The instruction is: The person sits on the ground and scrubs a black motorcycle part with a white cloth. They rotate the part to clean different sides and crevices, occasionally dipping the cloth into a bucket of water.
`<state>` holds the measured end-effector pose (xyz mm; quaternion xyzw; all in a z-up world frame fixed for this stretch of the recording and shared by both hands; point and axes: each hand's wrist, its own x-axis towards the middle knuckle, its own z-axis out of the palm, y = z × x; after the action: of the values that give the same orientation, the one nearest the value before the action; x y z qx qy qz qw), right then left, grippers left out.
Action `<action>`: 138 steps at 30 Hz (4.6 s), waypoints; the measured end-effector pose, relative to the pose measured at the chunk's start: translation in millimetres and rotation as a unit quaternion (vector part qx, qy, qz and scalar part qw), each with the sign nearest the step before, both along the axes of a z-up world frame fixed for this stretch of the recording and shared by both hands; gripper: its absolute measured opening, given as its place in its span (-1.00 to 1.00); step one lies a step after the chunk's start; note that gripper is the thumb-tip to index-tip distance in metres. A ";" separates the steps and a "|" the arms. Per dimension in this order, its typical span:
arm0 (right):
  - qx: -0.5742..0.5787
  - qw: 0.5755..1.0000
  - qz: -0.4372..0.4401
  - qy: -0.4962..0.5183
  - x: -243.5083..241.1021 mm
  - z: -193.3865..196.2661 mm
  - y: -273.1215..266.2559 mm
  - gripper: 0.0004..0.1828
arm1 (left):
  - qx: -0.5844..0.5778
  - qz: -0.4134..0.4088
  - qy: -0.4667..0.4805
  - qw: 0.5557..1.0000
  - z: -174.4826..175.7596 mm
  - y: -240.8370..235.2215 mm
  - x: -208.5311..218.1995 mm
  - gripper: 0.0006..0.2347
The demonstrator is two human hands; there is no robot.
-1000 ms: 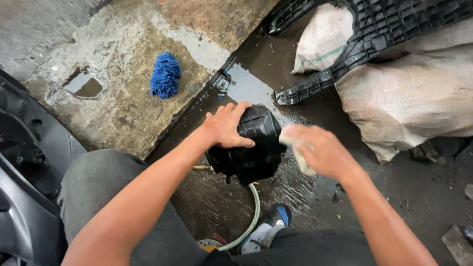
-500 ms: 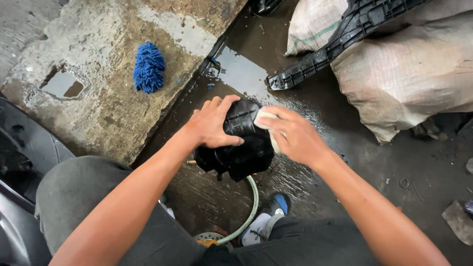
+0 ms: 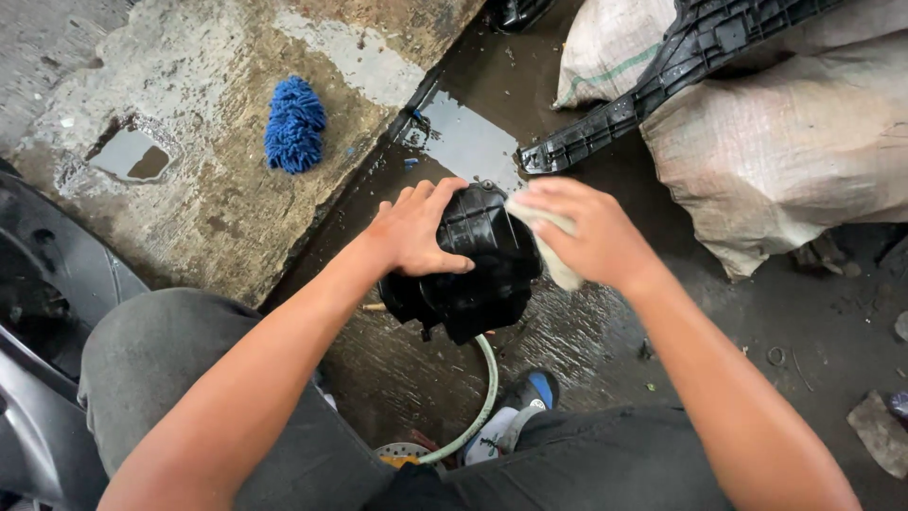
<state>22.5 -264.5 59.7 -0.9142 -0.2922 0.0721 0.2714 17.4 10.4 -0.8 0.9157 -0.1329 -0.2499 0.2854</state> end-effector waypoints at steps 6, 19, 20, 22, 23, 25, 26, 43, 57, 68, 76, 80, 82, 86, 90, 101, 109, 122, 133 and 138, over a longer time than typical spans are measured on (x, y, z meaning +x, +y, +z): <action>-0.040 0.999 0.026 -0.016 -12.8 -6.8 21.7 -0.53 | 0.010 0.003 0.012 1.000 1.4 0.9 0.5 -0.08; -0.002 1.000 0.007 0.005 11.4 17.0 32.8 -0.49 | -0.031 0.030 0.006 0.999 3.0 3.3 -7.7 -0.03; -0.046 0.998 0.021 -0.037 18.8 8.6 43.1 -0.49 | -0.063 0.039 0.028 0.997 9.2 5.7 -10.5 0.01; -0.084 0.992 0.041 -0.083 28.1 -8.7 58.9 -0.49 | -0.092 0.056 0.047 0.993 27.4 13.6 -14.2 0.05; -0.138 0.985 0.080 -0.066 30.4 -18.0 64.0 -0.46 | -0.080 0.037 0.092 0.992 39.4 18.7 -15.0 0.18; -0.190 0.973 0.121 -0.047 33.3 -32.5 70.0 -0.42 | -0.067 0.020 0.141 0.988 58.7 28.1 -20.4 0.30; -0.185 0.974 0.118 -0.052 34.5 -36.8 68.9 -0.44 | -0.036 0.001 0.161 0.986 65.9 30.7 -24.3 0.35; -0.064 0.976 0.096 -0.186 18.0 -57.5 59.6 -0.66 | 0.084 -0.047 -0.010 0.995 2.0 30.6 -53.0 0.31; -0.225 0.907 0.159 -0.318 -32.2 -8.2 57.5 -0.72 | 0.085 -0.055 -0.009 0.995 10.6 29.3 -54.2 0.28; -0.188 0.939 0.178 -0.227 -29.2 16.1 86.3 -0.75 | 0.094 -0.073 -0.010 0.993 13.9 30.9 -55.1 0.27; -0.184 0.894 0.160 -0.377 -31.9 -30.9 89.5 -0.70 | 0.090 -0.050 -0.009 0.995 22.9 37.1 -54.1 0.26; -0.158 0.883 0.161 -0.411 -45.0 -36.5 85.6 -0.67 | 0.081 -0.041 -0.007 0.996 14.0 36.0 -49.3 0.27; -0.161 0.874 0.146 -0.435 -54.7 -41.1 86.7 -0.67 | 0.074 -0.039 -0.010 0.996 12.8 36.5 -46.4 0.28; -0.111 0.853 0.134 -0.492 -66.3 -45.3 86.7 -0.70 | 0.081 -0.050 0.016 0.995 14.6 36.6 -43.7 0.28; -0.096 0.842 0.131 -0.514 -68.1 -52.7 79.7 -0.68 | 0.074 -0.037 0.038 0.996 18.1 36.3 -45.1 0.29; -0.079 0.822 0.125 -0.549 -65.4 -67.4 72.5 -0.69 | 0.021 0.027 0.017 0.999 0.3 40.8 -48.4 0.15; -0.082 0.830 0.142 -0.534 -68.7 -72.7 64.6 -0.66 | 0.011 -0.021 -0.039 0.999 -36.4 48.9 -57.7 -0.07; -0.001 0.901 0.087 -0.425 -70.7 -34.7 112.0 -0.64 | -0.022 0.014 -0.065 0.998 -56.0 38.9 -52.7 -0.39; -0.067 0.851 0.131 -0.504 -80.9 -66.7 98.2 -0.64 | 0.001 0.002 -0.074 0.997 -50.7 40.3 -58.9 -0.35; -0.056 0.861 0.121 -0.491 -88.3 -84.1 90.5 -0.65 | -0.003 0.005 -0.082 0.997 -58.5 40.9 -56.4 -0.34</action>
<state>-65.8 -174.0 -24.4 -0.8023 -0.4912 -0.3379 0.0297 -39.0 51.4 -59.3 0.9327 -0.1525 -0.1719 0.2779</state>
